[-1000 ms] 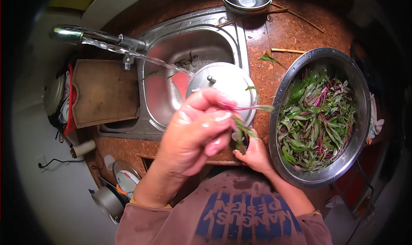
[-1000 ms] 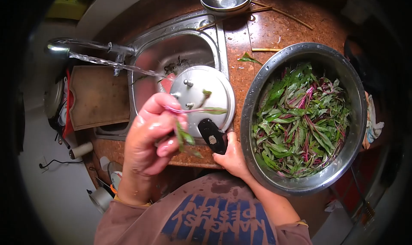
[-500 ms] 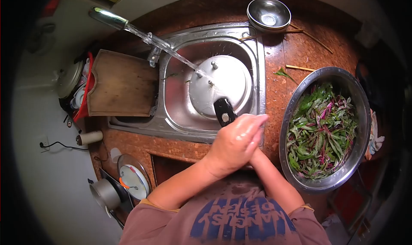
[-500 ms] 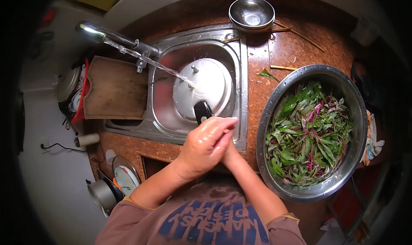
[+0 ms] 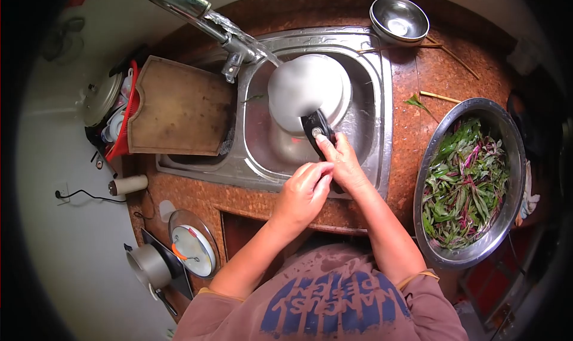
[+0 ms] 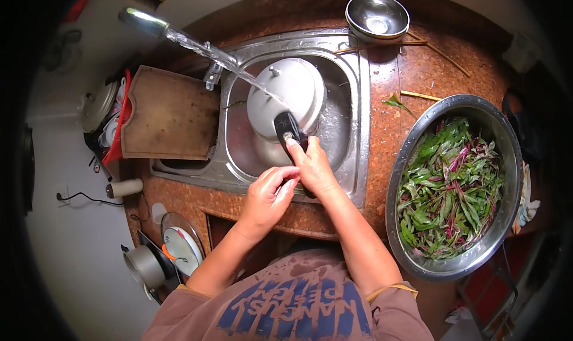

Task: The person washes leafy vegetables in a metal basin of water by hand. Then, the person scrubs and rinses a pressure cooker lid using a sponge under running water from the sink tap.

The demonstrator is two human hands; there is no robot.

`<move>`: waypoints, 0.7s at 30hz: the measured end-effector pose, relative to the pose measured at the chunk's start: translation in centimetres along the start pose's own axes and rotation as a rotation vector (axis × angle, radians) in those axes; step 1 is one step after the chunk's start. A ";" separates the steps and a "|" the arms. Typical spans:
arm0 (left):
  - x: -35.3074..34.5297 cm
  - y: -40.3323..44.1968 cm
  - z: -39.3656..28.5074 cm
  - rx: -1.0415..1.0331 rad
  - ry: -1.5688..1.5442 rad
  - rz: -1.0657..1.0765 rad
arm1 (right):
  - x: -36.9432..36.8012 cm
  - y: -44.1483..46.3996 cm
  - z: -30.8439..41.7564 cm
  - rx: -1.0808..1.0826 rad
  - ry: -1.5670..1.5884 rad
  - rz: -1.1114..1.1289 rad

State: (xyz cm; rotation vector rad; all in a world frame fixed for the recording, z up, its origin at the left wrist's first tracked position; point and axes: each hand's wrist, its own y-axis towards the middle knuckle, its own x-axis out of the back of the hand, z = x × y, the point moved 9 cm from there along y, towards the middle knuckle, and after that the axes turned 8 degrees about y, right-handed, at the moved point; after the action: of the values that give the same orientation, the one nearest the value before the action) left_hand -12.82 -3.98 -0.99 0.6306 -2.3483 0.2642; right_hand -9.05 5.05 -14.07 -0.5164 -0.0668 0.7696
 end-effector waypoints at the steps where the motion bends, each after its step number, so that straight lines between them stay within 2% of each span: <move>1: -0.2 0.5 -0.1 -0.044 0.025 -0.031 | 0.5 0.0 -0.6 0.010 -0.006 -0.005; 3: -0.8 1.7 -0.2 -0.133 0.077 -0.094 | 0.9 -0.7 -0.3 -0.006 0.005 -0.030; 6: -2.5 3.8 0.0 -0.265 0.263 -0.154 | 1.6 -0.3 -2.4 0.103 0.224 -0.039; 7: -3.0 4.7 0.6 -0.222 0.325 -0.136 | 1.6 -0.1 -3.4 -0.044 0.239 0.065; 9: -3.9 6.7 2.0 -0.136 0.449 -0.099 | 2.0 -2.1 -1.4 -0.203 0.242 0.006; 10: -4.0 7.6 3.0 -0.182 0.456 -0.180 | 2.2 -2.9 -1.1 -0.284 0.244 -0.024; 12: -4.6 9.8 3.4 -0.196 0.580 -0.128 | 2.4 -3.3 -0.8 -0.266 0.156 -0.009; 15: -5.4 11.3 2.2 -0.369 0.644 -0.175 | 2.8 -3.7 -0.6 -0.193 0.029 -0.001; 18: -6.2 12.8 0.8 -0.449 0.838 -0.151 | 3.4 -4.3 -0.1 -0.128 -0.082 -0.002; 19: -6.3 13.6 0.9 -0.435 0.889 -0.196 | 3.5 -4.7 -0.1 -0.155 -0.099 -0.007; 21: -5.9 15.9 2.0 -0.258 0.923 -0.107 | 3.1 -5.4 0.4 -0.146 -0.166 0.047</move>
State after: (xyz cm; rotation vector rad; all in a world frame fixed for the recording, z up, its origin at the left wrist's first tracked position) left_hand -18.19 11.17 -6.74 0.3820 -1.4234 0.1491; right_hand -3.38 4.09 -11.62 -0.5930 -0.2667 0.8565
